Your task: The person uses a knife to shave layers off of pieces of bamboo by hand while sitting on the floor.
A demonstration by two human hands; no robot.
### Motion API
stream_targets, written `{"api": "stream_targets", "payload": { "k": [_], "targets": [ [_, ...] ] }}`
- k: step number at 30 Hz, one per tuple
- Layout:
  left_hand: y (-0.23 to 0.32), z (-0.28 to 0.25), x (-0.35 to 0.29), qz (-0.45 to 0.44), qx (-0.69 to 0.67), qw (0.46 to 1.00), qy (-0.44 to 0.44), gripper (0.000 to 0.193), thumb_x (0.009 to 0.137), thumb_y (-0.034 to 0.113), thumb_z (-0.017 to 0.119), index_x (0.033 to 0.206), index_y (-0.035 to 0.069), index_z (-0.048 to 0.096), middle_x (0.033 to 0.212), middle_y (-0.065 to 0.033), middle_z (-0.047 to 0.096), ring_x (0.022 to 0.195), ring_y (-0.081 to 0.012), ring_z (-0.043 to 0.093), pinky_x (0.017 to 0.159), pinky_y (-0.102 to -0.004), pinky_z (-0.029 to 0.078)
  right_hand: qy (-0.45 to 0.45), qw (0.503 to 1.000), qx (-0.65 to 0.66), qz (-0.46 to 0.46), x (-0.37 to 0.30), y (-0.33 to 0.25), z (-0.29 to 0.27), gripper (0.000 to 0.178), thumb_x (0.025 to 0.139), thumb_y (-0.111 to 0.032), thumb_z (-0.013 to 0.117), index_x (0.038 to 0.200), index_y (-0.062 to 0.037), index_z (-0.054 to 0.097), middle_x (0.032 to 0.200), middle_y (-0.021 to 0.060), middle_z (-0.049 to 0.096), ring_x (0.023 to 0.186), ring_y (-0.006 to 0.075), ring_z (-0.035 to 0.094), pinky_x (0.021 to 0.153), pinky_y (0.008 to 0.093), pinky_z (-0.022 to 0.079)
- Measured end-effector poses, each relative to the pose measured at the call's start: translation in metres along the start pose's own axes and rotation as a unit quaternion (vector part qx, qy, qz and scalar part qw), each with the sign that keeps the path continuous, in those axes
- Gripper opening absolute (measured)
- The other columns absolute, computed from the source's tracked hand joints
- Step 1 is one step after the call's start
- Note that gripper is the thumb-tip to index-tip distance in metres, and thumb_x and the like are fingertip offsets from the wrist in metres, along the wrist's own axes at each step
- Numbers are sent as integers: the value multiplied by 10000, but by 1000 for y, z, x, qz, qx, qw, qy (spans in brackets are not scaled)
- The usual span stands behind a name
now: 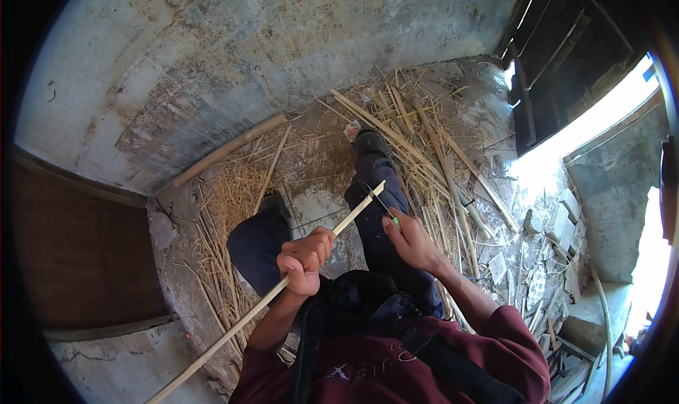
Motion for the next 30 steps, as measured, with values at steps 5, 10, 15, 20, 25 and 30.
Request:
{"api": "stream_targets", "payload": {
  "k": [5, 10, 15, 20, 25, 30],
  "targets": [
    [2, 1, -1, 1, 12, 999, -30, 772, 1180, 558, 268, 582, 70, 276, 533, -38, 358, 473, -206, 350, 656, -429, 458, 0, 998, -70, -2, -4, -15, -1, 212, 1114, -188, 543, 1085, 17, 589, 745, 332, 621, 826, 557, 641, 728, 594, 482],
    [3, 0, 0, 8, 14, 999, -41, 775, 1175, 569, 286, 577, 77, 268, 529, -29, 339, 470, -200, 332, 643, -421, 439, 5, 995, -97, -2, -4, -19, -1, 182, 1098, -159, 553, 1115, 16, 596, 741, 337, 627, 811, 552, 656, 708, 606, 486],
    [1, 4, -2, 21, 17, 996, -90, 782, 1172, 564, 329, 582, 52, 296, 556, -35, 321, 498, -212, 339, 666, -441, 460, 16, 997, -72, 16, -6, -20, -2, 196, 1099, -170, 555, 1062, 18, 595, 741, 321, 625, 792, 544, 648, 690, 577, 482],
    [11, 14, 3, 44, 52, 989, -131, 784, 1173, 561, 325, 570, 60, 293, 543, -30, 328, 473, -206, 352, 639, -417, 467, -28, 999, 24, 37, -7, -1, -5, 273, 1121, -218, 528, 1010, 25, 587, 697, 266, 570, 706, 513, 564, 650, 509, 451],
    [11, 21, 7, 55, 57, 979, -186, 772, 1176, 530, 366, 567, 56, 333, 565, -42, 345, 493, -224, 389, 655, -420, 492, 16, 1000, -24, 10, -7, -7, -14, 265, 1119, -215, 530, 1017, 23, 588, 687, 277, 555, 706, 518, 570, 658, 522, 450],
    [15, 21, 9, 44, 70, 970, -227, 771, 1167, 533, 390, 562, 56, 363, 572, -49, 357, 505, -242, 427, 667, -428, 506, 1, 998, -69, 2, -5, -14, -11, 220, 1101, -189, 547, 1048, 19, 595, 675, 305, 562, 741, 540, 624, 676, 568, 462]
  ]
}}
Point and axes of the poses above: each hand's wrist, its own x-axis towards the middle knuckle, its own z-axis out of the palm, y = z × x, the point moved 5 cm from there along x, towards the middle knuckle
